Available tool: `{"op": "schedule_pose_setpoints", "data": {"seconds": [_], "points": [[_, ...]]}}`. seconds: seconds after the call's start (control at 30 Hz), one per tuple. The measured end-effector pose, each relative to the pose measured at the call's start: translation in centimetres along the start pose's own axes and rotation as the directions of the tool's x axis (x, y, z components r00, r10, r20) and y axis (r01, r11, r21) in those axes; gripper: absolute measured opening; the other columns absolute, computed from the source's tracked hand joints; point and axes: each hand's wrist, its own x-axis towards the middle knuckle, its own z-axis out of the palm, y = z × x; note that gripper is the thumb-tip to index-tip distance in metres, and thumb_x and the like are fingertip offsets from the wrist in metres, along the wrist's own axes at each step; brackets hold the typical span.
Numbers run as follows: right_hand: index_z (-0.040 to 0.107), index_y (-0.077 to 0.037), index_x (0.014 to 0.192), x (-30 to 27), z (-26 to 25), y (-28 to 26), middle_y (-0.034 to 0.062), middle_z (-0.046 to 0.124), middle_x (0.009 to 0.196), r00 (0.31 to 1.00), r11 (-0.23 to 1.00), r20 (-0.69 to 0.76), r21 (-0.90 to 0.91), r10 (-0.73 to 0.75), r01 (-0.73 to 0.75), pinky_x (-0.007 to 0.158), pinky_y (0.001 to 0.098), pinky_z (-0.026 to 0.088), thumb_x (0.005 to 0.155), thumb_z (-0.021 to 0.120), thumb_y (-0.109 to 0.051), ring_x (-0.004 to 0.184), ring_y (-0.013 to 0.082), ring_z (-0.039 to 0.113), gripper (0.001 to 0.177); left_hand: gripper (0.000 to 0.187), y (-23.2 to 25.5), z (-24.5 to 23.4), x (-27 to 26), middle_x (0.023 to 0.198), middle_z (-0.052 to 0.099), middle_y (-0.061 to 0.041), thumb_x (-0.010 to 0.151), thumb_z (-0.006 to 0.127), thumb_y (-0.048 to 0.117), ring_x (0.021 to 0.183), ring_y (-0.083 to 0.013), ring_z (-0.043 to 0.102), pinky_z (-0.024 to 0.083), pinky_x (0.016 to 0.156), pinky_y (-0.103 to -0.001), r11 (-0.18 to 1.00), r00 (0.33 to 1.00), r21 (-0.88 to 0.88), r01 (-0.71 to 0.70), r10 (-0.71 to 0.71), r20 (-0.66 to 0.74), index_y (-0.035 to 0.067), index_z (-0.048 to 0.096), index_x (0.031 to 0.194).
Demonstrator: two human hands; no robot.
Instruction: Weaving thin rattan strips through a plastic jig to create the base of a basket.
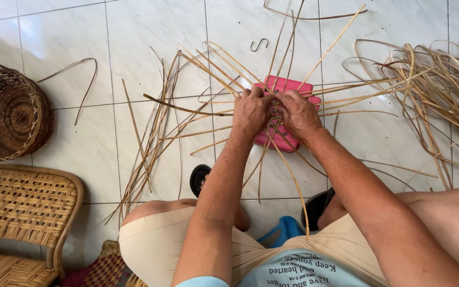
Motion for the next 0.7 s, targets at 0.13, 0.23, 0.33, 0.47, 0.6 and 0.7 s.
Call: {"op": "schedule_pose_setpoints", "data": {"seconds": [0.13, 0.23, 0.33, 0.47, 0.6, 0.7], "points": [[0.065, -0.021, 0.135, 0.1, -0.1, -0.1, 0.0046, 0.063, 0.113, 0.999, 0.998, 0.0, -0.051, -0.036, 0.036, 0.087, 0.0468, 0.06, 0.095, 0.069, -0.02, 0.104, 0.033, 0.071, 0.041, 0.043, 0.3, -0.8, -0.2, 0.117, 0.06, 0.001, 0.078, 0.085, 0.044, 0.118, -0.0295, 0.059, 0.054, 0.094, -0.046, 1.0, 1.0, -0.007, 0.02, -0.02, 0.003, 0.037, 0.071, 0.118], [0.065, -0.019, 0.131, 0.3, 0.1, 0.2, 0.0054, 0.062, 0.11, 0.998, 0.995, 0.006, -0.073, -0.068, 0.068, 0.085, 0.0457, 0.06, 0.095, 0.068, -0.019, 0.101, 0.0335, 0.071, 0.036, 0.041, 0.0, -0.2, -0.2, 0.118, 0.059, 0.002, 0.079, 0.085, 0.044, 0.12, -0.03, 0.058, 0.054, 0.095, -0.046, 0.999, 1.0, -0.029, 0.031, -0.031, 0.0, 0.037, 0.072, 0.117], [0.065, -0.019, 0.128, 0.3, 0.5, 0.4, 0.0063, 0.061, 0.108, 0.996, 0.991, 0.015, -0.095, -0.09, 0.091, 0.083, 0.0457, 0.061, 0.097, 0.066, -0.02, 0.096, 0.0344, 0.072, 0.031, 0.042, -0.3, -0.2, -0.4, 0.122, 0.058, 0.002, 0.08, 0.084, 0.044, 0.125, -0.0308, 0.057, 0.052, 0.098, -0.047, 0.997, 0.999, -0.065, 0.052, -0.051, 0.012, 0.037, 0.071, 0.119], [0.064, -0.018, 0.125, 0.4, 0.8, 0.9, 0.0072, 0.061, 0.103, 0.993, 0.984, 0.023, -0.136, -0.113, 0.115, 0.079, 0.0463, 0.061, 0.099, 0.063, -0.022, 0.09, 0.0352, 0.072, 0.027, 0.045, -2.3, -2.4, -0.8, 0.125, 0.06, 0.005, 0.084, 0.076, 0.049, 0.13, -0.0298, 0.057, 0.052, 0.102, -0.05, 0.985, 0.996, -0.15, 0.087, -0.081, 0.046, 0.042, 0.064, 0.127], [0.064, -0.018, 0.126, 0.2, 1.8, 1.5, 0.0066, 0.061, 0.104, 0.992, 0.975, 0.027, -0.182, -0.124, 0.127, 0.077, 0.0461, 0.062, 0.099, 0.062, -0.023, 0.088, 0.0346, 0.074, 0.028, 0.031, -3.0, -3.1, -1.8, 0.117, 0.063, 0.004, 0.089, 0.071, 0.044, 0.12, -0.0277, 0.06, 0.051, 0.097, -0.046, 0.989, 0.991, -0.106, 0.099, -0.107, -0.078, 0.038, 0.07, 0.119], [0.063, -0.02, 0.125, 0.3, 2.1, 1.6, 0.0058, 0.06, 0.104, 0.993, 0.977, 0.034, -0.177, -0.113, 0.117, 0.075, 0.0464, 0.063, 0.099, 0.06, -0.022, 0.084, 0.0357, 0.074, 0.027, 0.017, -3.1, -1.4, -1.8, 0.098, 0.064, 0.001, 0.088, 0.071, 0.045, 0.102, -0.0284, 0.067, 0.055, 0.083, -0.046, 0.989, 0.977, -0.102, 0.108, -0.125, -0.176, 0.032, 0.074, 0.099]]}}
